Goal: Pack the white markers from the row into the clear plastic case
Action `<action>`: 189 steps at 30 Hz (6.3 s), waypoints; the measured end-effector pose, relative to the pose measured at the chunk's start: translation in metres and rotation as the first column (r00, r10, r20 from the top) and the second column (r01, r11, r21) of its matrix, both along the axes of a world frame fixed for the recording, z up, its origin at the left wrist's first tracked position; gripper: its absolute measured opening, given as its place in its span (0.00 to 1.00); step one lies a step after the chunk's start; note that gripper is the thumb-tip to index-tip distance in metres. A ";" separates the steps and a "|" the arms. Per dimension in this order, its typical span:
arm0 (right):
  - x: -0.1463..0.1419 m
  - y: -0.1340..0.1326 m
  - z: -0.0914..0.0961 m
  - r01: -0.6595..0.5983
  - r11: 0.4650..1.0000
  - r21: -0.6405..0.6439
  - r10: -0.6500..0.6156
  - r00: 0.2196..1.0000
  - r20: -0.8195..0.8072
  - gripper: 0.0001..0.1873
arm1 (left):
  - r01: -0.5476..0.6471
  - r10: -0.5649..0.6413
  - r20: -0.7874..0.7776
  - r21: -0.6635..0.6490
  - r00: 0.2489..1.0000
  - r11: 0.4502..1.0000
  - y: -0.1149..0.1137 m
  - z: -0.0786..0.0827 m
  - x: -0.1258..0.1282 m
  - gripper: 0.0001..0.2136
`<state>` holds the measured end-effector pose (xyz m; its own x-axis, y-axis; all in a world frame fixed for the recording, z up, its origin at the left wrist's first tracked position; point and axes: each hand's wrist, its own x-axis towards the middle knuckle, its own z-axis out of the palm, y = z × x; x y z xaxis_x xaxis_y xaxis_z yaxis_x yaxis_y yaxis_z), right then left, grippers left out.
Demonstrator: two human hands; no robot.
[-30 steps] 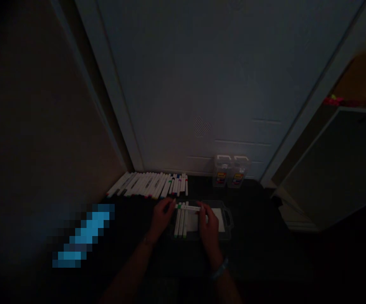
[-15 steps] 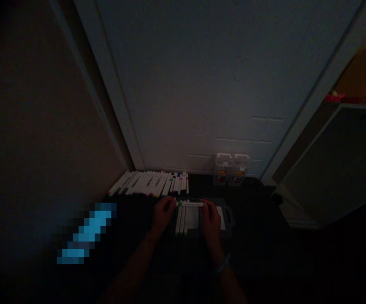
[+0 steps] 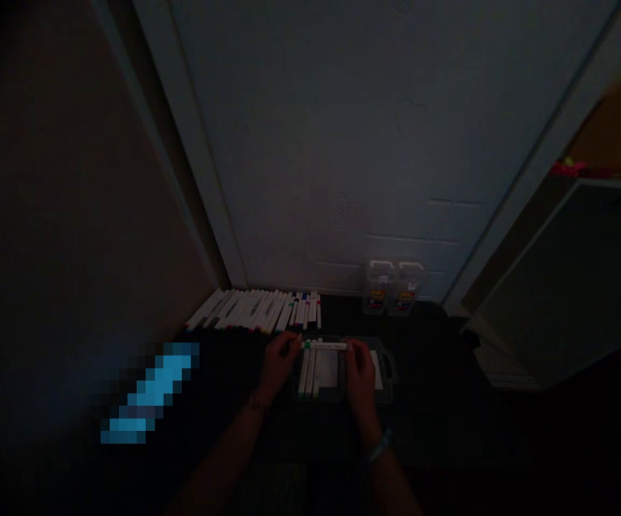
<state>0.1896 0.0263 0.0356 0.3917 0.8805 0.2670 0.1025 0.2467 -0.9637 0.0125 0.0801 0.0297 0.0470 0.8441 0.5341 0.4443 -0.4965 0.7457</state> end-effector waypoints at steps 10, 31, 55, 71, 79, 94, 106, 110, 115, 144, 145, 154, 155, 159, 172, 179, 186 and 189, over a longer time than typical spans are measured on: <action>0.001 0.002 -0.004 -0.026 1.000 0.010 0.026 1.000 -0.001 0.14 | -0.003 0.003 0.000 -0.008 1.000 1.000 -0.001 0.001 -0.001 0.10; 0.001 0.003 -0.003 -0.044 0.999 -0.028 0.043 0.999 -0.017 0.15 | 0.014 -0.014 0.009 -0.029 1.000 0.999 -0.002 0.002 0.000 0.09; 0.002 0.005 -0.002 -0.068 0.995 -0.071 0.069 0.998 0.009 0.15 | -0.021 0.026 -0.093 0.050 0.995 0.999 0.000 -0.001 0.001 0.12; 0.003 0.006 -0.012 -0.089 0.996 -0.033 0.087 0.995 -0.053 0.15 | 0.032 -0.032 -0.003 0.007 0.999 0.999 -0.002 0.001 0.002 0.06; 0.004 0.005 -0.009 -0.075 0.996 -0.042 0.072 0.996 -0.054 0.13 | 0.060 -0.060 0.005 -0.002 0.998 0.998 -0.001 0.000 0.003 0.06; 0.003 0.003 -0.005 -0.050 0.997 -0.062 0.049 0.998 -0.025 0.14 | 0.103 -0.102 0.020 -0.081 0.995 0.991 -0.003 0.001 0.003 0.09; 0.004 0.007 -0.012 -0.054 0.998 -0.044 0.052 0.998 -0.039 0.16 | 0.102 -0.101 0.031 -0.062 0.994 0.993 -0.005 0.006 0.004 0.08; 0.004 0.008 -0.012 -0.048 0.998 -0.045 0.047 0.998 -0.033 0.17 | 0.119 -0.118 0.021 -0.070 0.993 0.990 -0.005 0.006 0.004 0.08; 0.003 0.008 -0.010 -0.052 0.998 -0.044 0.050 0.998 -0.044 0.17 | 0.117 -0.117 0.009 -0.103 0.993 0.988 -0.004 0.004 0.004 0.10; 0.001 0.003 -0.003 -0.103 0.994 -0.021 0.101 0.992 -0.080 0.17 | 0.077 -0.077 0.003 -0.079 0.997 0.994 -0.005 0.005 0.003 0.12; 0.001 0.003 -0.003 -0.105 0.994 -0.023 0.103 0.992 -0.076 0.17 | 0.074 -0.075 -0.004 -0.087 0.997 0.993 -0.005 0.005 0.003 0.12; -0.001 0.000 -0.001 -0.068 0.998 -0.015 0.068 0.997 -0.030 0.16 | 0.066 -0.068 -0.019 -0.113 0.997 0.991 -0.005 0.006 0.002 0.17; -0.001 0.000 -0.001 -0.066 0.998 -0.004 0.066 0.998 -0.016 0.16 | 0.063 -0.065 -0.008 -0.115 0.998 0.991 -0.005 0.005 0.002 0.18; -0.003 -0.001 -0.003 -0.084 0.996 0.004 0.083 0.996 0.033 0.16 | 0.057 -0.051 0.052 -0.132 0.997 0.990 -0.004 0.004 0.002 0.18; 0.001 0.001 -0.002 0.030 0.998 -0.046 -0.027 0.998 0.055 0.18 | 0.240 -0.227 0.104 -0.137 0.968 0.961 -0.013 0.011 0.009 0.09; -0.002 0.001 -0.001 -0.022 0.999 -0.040 0.024 0.999 0.037 0.13 | 0.224 -0.209 0.111 -0.155 0.972 0.962 -0.010 0.008 0.008 0.10; -0.003 0.002 -0.004 -0.026 1.000 -0.010 0.026 0.998 0.052 0.13 | 0.243 -0.229 0.098 -0.163 0.968 0.956 -0.009 0.004 0.008 0.09; -0.002 0.002 -0.004 -0.025 1.000 -0.006 0.026 0.998 0.064 0.14 | 0.240 -0.228 0.090 -0.158 0.969 0.958 -0.009 0.003 0.008 0.09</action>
<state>0.1875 0.0281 0.0320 0.3513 0.8914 0.2865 0.1575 0.2454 -0.9565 0.0205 0.0715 0.0326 0.2210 0.8912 0.3962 0.2740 -0.4466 0.8517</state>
